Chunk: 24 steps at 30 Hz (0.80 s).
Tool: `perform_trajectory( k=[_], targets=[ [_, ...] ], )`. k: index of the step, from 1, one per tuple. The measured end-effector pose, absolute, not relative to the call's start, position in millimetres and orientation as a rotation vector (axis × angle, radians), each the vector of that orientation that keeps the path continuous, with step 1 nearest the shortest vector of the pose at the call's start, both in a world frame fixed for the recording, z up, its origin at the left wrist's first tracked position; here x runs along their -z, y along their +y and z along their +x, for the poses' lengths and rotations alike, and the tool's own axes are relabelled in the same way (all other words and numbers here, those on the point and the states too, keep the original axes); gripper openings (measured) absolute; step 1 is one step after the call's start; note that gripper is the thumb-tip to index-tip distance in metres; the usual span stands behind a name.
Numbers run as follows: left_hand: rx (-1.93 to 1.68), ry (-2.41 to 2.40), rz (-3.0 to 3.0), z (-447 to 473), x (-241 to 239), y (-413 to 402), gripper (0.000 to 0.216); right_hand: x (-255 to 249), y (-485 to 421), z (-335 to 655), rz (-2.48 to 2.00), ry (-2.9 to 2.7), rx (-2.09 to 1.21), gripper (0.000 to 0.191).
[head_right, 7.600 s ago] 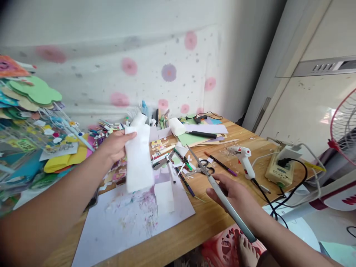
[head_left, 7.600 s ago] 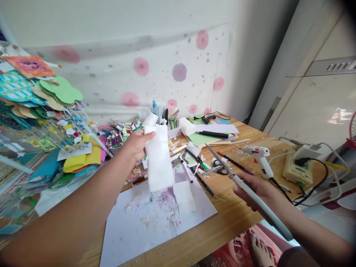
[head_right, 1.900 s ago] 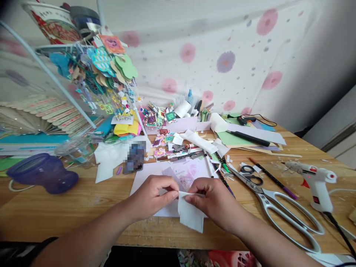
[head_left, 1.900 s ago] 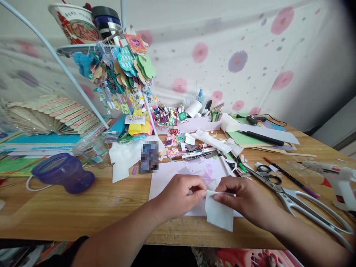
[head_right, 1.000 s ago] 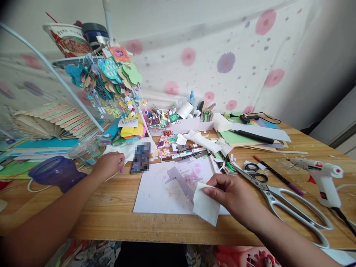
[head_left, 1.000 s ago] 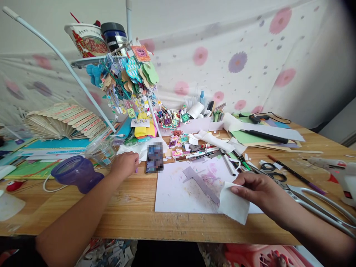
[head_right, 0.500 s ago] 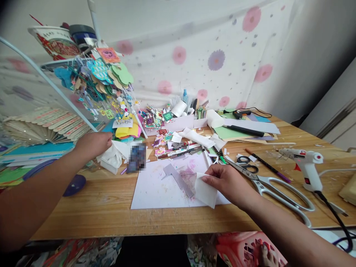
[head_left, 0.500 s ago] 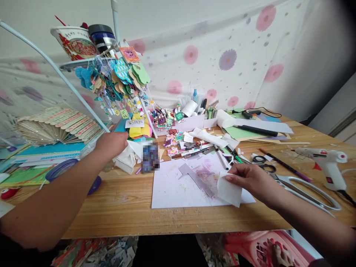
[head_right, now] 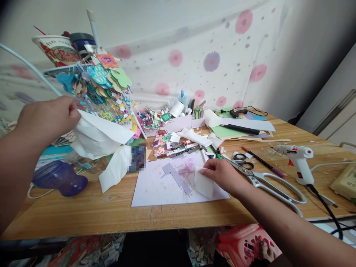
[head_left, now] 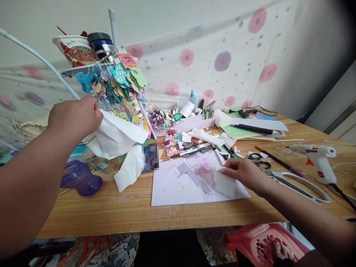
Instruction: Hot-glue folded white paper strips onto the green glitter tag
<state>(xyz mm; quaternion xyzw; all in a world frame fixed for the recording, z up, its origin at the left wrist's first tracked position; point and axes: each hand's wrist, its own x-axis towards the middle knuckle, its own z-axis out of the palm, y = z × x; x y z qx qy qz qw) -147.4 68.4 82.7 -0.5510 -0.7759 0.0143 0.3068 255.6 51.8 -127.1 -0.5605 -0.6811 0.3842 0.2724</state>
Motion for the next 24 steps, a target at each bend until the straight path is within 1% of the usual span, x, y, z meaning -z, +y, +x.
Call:
perform_trajectory(
  k=[4,9,10,11,13,15,16,18,19,20,21,22,23,24],
  targets=[
    [0.236,-2.02,-1.423,-136,-101,64,0.035,135,63,252,-1.586,-1.874,-0.959,0.029],
    [0.528,-2.011,-1.481,-124,-111,67,0.03,143,79,253,-1.643,-1.985,-0.732,0.02],
    [0.559,-2.012,-1.509,-120,-111,67,0.029,141,80,253,-1.63,-2.01,-0.672,0.024],
    [0.573,-2.009,-1.549,-114,-109,67,0.028,137,79,251,-1.606,-2.033,-0.615,0.036],
    [0.565,-1.995,-1.664,-100,-103,68,0.025,125,72,243,-1.493,-2.074,-0.465,0.07],
    [0.544,-1.98,-1.79,-85,-96,69,0.021,110,63,223,-1.282,-2.089,-0.28,0.098],
    [0.538,-1.974,-1.851,-77,-92,70,0.019,102,58,209,-1.155,-2.075,-0.204,0.107],
    [0.534,-1.963,-1.966,-64,-84,72,0.015,89,53,177,-0.951,-2.007,-0.234,0.113],
    [0.529,-1.956,-2.01,-60,-82,72,0.013,84,52,161,-0.898,-1.921,-0.325,0.109],
    [0.532,-1.952,-2.046,-58,-79,72,0.011,81,53,148,-0.855,-1.819,-0.47,0.097],
    [0.553,-1.951,-2.082,-57,-77,72,0.01,78,56,137,-0.832,-1.713,-0.619,0.073],
    [0.601,-1.962,-2.141,-59,-76,71,0.008,76,60,130,-0.834,-1.653,-0.691,0.047],
    [0.663,-1.98,-2.229,-62,-75,69,0.007,74,64,126,-0.838,-1.601,-0.762,0.029],
    [0.728,-1.999,-2.337,-66,-74,66,0.009,73,67,126,-0.847,-1.567,-0.81,0.024]
  ],
)
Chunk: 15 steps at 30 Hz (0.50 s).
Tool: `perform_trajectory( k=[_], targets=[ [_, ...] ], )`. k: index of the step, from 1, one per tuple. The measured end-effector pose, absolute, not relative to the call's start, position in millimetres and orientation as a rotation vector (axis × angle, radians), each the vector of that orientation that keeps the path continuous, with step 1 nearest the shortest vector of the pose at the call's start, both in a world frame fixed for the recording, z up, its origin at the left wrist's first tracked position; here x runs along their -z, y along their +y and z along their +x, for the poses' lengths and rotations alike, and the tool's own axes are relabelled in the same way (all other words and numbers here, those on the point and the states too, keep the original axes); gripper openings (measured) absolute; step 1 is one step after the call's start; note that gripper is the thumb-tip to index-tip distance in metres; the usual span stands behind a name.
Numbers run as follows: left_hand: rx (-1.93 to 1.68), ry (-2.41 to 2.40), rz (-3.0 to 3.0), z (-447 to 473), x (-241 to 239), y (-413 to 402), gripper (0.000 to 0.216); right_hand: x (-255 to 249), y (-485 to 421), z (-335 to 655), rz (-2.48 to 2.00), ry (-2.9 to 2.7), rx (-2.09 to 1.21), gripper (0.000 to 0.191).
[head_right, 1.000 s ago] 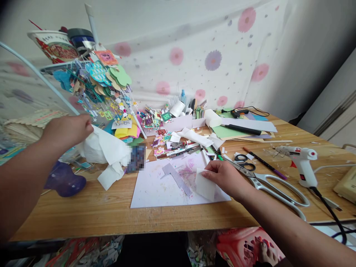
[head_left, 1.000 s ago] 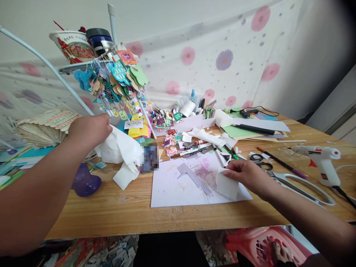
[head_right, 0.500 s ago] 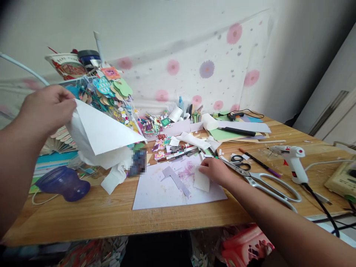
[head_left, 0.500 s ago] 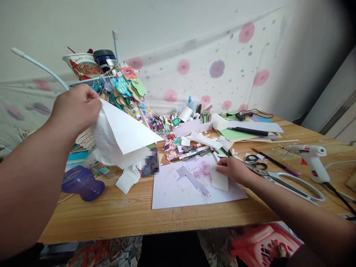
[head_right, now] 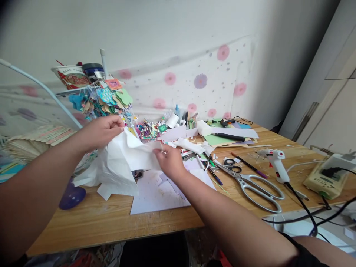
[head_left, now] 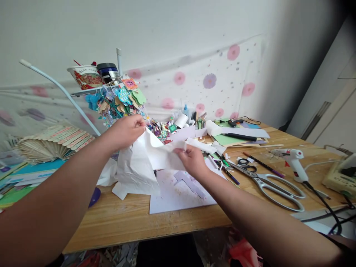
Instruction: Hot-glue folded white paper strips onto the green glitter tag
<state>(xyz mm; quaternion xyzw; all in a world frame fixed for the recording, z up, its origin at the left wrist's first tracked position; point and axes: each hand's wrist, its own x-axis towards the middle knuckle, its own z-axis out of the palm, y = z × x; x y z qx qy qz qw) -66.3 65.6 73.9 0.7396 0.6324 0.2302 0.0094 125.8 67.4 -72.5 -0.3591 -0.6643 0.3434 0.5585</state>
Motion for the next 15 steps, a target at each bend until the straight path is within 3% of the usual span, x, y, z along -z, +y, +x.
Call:
perform_trajectory(
  k=[5,10,15],
  targets=[
    [-0.642,1.55,2.119,-91,-65,48,0.035,53,74,149,-0.853,-1.464,-0.936,0.034],
    [-0.537,1.453,2.039,-99,-43,36,0.029,31,66,169,-0.853,-1.489,-0.979,0.034],
    [-0.592,1.367,1.664,-97,-18,23,0.04,28,62,186,-0.905,-1.558,-1.013,0.032]
  ],
)
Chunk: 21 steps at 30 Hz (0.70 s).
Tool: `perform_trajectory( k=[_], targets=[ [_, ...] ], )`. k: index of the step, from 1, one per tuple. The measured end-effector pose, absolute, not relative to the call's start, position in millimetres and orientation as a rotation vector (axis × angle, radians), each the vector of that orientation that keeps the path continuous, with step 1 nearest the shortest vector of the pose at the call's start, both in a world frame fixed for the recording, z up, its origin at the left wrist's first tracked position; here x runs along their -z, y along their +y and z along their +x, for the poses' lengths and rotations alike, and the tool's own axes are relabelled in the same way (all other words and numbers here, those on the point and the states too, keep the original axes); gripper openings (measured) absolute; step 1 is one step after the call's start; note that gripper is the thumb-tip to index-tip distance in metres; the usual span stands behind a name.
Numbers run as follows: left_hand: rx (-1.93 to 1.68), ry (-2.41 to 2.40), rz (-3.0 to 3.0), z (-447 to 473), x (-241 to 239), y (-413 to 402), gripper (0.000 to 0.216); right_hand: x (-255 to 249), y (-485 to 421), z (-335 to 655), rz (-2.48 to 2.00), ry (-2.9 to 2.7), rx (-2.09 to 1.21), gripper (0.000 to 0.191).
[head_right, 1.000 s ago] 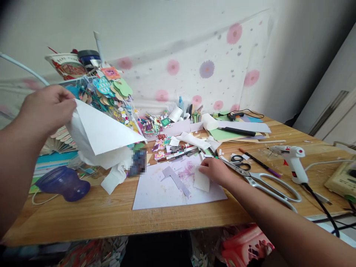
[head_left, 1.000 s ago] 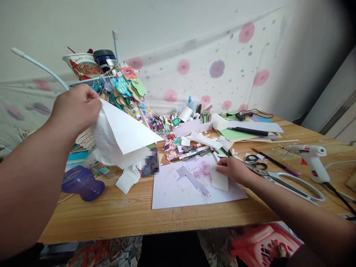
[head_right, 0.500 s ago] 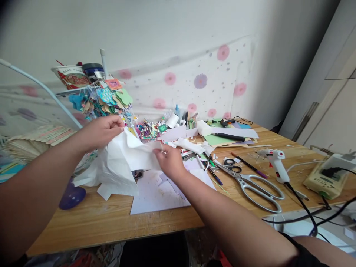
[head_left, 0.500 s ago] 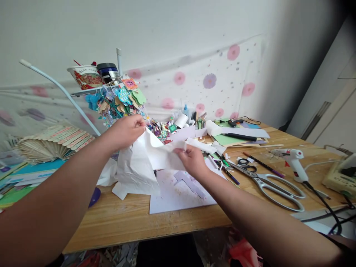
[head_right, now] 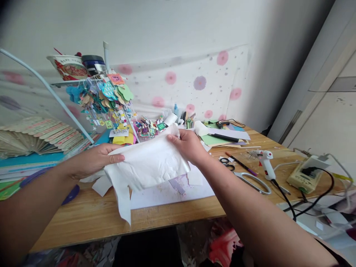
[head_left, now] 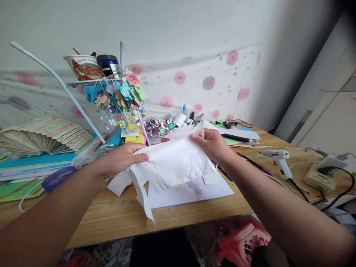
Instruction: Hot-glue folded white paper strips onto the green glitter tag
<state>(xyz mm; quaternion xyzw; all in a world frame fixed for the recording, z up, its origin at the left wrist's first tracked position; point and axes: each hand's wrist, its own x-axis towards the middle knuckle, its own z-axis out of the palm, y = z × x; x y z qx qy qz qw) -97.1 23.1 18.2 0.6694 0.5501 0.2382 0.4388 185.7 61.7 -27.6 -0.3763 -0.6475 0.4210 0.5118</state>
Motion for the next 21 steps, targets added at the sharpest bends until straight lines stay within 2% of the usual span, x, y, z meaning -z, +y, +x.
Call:
perform_trajectory(
  k=[11,16,21],
  targets=[
    [-0.763,1.332,1.365,-80,76,-39,0.034,67,33,200,-1.167,-1.802,-1.122,0.033],
    [-0.722,1.319,1.291,-79,81,-46,0.044,75,28,203,-1.222,-1.839,-1.101,0.035],
    [-0.704,1.303,1.253,-82,75,-42,0.043,77,27,205,-1.216,-1.768,-1.148,0.034]
  ],
)
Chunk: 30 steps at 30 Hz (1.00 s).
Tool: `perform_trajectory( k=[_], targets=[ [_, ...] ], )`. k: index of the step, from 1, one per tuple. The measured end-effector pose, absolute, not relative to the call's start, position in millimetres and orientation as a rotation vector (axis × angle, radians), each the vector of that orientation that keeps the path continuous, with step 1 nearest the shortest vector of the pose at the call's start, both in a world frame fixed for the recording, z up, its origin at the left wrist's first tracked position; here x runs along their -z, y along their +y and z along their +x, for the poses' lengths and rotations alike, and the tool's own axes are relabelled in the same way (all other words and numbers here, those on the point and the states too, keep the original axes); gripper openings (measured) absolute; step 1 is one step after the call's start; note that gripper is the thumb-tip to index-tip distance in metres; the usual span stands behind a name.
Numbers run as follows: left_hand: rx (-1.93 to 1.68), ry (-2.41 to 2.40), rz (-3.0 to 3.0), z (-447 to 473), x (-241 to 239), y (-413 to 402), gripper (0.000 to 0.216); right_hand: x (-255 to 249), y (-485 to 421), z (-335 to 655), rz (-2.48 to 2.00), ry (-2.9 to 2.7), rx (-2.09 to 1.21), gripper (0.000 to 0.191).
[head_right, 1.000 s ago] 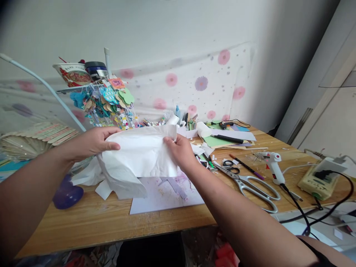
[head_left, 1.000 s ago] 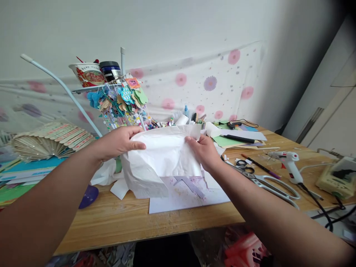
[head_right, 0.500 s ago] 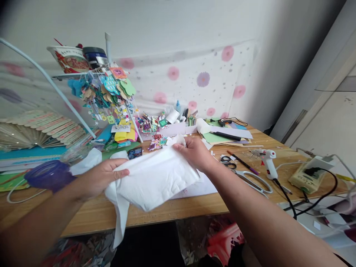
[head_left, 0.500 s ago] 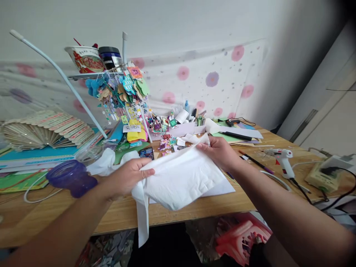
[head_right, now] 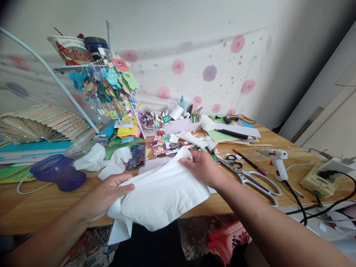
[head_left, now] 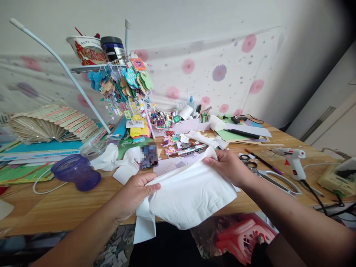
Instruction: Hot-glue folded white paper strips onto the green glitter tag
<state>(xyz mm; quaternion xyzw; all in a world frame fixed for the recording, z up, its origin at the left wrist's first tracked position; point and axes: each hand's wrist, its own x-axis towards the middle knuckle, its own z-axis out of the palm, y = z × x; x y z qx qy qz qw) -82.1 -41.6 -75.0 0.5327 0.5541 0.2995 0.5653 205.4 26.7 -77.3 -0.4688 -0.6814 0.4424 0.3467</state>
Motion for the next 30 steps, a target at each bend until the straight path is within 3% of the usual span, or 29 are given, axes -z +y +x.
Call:
perform_trajectory(
  k=[14,22,24,26,29,30],
  targets=[
    [-0.73,1.222,1.058,-77,76,-52,0.04,79,24,209,-1.22,-1.725,-1.184,0.037],
    [-0.451,1.212,1.494,-58,64,-41,0.051,71,35,223,-1.252,-1.8,-1.198,0.041],
    [-0.348,1.329,1.596,-51,64,-36,0.042,57,32,232,-1.228,-1.905,-0.942,0.047],
    [-0.302,1.368,1.635,-47,64,-33,0.033,44,21,235,-1.102,-1.995,-0.48,0.06],
    [-0.312,1.261,1.673,-42,62,-30,0.031,37,-5,218,-0.802,-2.383,-0.07,0.106],
    [-0.306,1.246,1.69,-41,60,-30,0.03,40,-12,208,-0.736,-2.494,0.013,0.111]
  ],
)
